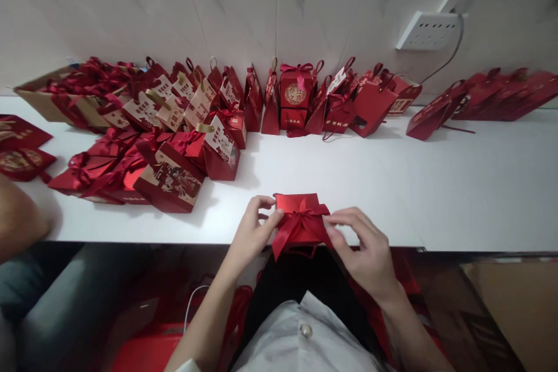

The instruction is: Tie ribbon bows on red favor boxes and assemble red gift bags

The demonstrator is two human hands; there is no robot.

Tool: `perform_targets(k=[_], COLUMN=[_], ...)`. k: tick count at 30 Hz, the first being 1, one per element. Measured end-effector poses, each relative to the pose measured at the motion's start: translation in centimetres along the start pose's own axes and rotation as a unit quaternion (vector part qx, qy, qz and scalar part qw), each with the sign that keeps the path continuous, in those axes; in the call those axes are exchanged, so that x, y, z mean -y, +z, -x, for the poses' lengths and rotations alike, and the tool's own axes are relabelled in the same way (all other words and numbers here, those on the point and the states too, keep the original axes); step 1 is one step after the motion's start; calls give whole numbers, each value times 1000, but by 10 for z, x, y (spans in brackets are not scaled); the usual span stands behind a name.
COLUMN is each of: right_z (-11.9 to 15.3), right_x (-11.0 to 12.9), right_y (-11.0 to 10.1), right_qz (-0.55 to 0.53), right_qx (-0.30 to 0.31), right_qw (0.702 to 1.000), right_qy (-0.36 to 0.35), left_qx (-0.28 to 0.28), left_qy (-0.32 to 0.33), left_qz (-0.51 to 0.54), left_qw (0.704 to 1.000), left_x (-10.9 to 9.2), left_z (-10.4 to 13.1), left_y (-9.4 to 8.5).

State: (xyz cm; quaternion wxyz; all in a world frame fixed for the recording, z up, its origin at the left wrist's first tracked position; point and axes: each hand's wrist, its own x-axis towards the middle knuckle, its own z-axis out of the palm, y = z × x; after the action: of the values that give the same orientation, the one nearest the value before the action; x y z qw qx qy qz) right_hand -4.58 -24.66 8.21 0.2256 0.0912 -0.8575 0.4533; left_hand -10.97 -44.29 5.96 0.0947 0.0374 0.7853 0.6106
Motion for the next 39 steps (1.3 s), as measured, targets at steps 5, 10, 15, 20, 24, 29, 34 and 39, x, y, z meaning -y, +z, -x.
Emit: perform_targets(k=[5,10,15,20,24,29,34,39], right_z=[20,21,13,-2,-18,-19,6,25], right_x=[15,19,10,-44,-64,-37,-10,-6], right_y=[15,45,23,-104,-207,-178,-48,23], right_qz=[-83,-148,-201,-202,125,50,-374,-272], right_qx=[203,293,351,-218,-589,-443,-7,301], right_qw=[966,913,878,894,676,779,872,852], right_qy=[137,241,255,335,425,441,315,331], left_qx=[-3,26,62,58,41,30,4,-16], left_qy=[28,40,-13,-28,-21,-27,-27,-26], left_qz=[-38,-75,-61,-38,7,37,33,-17], left_qw=[999,996,996,997,999,999,999,999], left_x=[-3,2,3,2,6,3,5,7], left_z=[-5,-3,-1,-2,-8,-7,-3,0], left_y=[15,16,15,15,21,35,42,44])
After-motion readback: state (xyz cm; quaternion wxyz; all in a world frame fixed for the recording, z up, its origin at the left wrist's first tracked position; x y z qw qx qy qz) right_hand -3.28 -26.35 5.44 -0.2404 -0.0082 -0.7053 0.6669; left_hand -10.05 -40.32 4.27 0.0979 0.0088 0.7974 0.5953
